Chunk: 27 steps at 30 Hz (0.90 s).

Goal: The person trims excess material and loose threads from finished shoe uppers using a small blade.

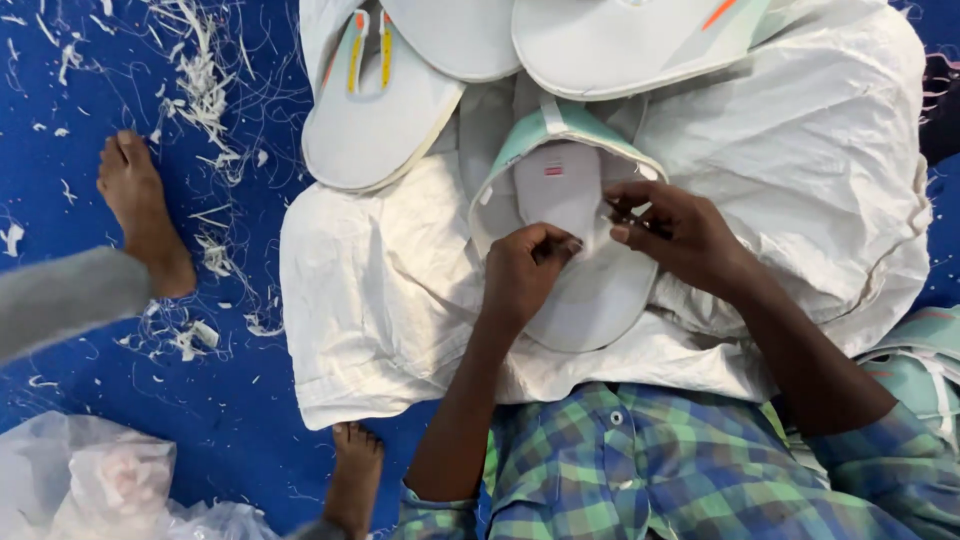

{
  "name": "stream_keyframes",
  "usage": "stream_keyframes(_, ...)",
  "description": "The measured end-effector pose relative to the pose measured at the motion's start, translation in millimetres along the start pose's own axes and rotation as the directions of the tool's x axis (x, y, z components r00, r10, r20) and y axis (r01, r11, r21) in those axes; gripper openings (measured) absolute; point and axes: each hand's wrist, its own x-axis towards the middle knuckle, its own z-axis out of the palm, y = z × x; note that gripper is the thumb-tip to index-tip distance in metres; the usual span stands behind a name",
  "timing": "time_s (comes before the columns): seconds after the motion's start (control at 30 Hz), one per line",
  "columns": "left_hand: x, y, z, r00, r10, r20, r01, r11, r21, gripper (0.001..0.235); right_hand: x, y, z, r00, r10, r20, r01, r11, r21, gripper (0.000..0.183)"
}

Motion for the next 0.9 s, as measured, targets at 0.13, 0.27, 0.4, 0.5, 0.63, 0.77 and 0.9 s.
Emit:
stream_keyframes(0.13, 5.0, 0.8, -1.0, 0.998, -0.051, -0.026, 0.051, 0.998, -0.027, 0.013, -3.2, -20.6, 1.2, 0.994, -0.068, 0.091, 0.070, 0.997, -0.024, 0.038)
stream_keyframes(0.27, 8.6, -4.1, 1.6, 0.993, -0.110, -0.049, 0.100, 0.979, -0.176, 0.015, -1.3, -47.8, 8.7, 0.983, 0.078, 0.167, 0.007, 0.890, -0.456, 0.034)
stream_keyframes(0.4, 8.1, -3.0, 2.5, 0.995, -0.061, -0.083, 0.044, 0.980, -0.192, 0.018, -2.4, -41.8, 22.8, 0.965, -0.095, 0.244, 0.232, 0.740, -0.632, 0.024)
stream_keyframes(0.5, 5.8, -3.3, 3.5, 0.992, -0.093, -0.086, 0.075, 0.978, -0.193, 0.018, 1.3, -48.9, 27.9, 0.970, -0.007, 0.241, 0.177, 0.701, -0.691, 0.019)
stream_keyframes(0.63, 4.4, -10.2, 6.7, 0.992, -0.083, -0.100, 0.060, 0.976, -0.210, 0.019, 0.2, -50.2, 29.7, 0.963, -0.051, 0.265, 0.230, 0.668, -0.707, 0.019)
stream_keyframes(0.77, 3.3, -15.7, 8.5, 0.994, -0.022, -0.107, -0.008, 0.961, -0.276, 0.022, 0.9, -51.4, 32.8, 0.960, 0.003, 0.279, 0.213, 0.637, -0.741, 0.014)
stream_keyframes(0.9, 1.4, -14.0, 7.6, 0.997, -0.030, -0.067, 0.011, 0.966, -0.260, 0.022, 2.0, -11.7, 40.0, 0.962, -0.101, 0.254, 0.253, 0.680, -0.688, 0.010)
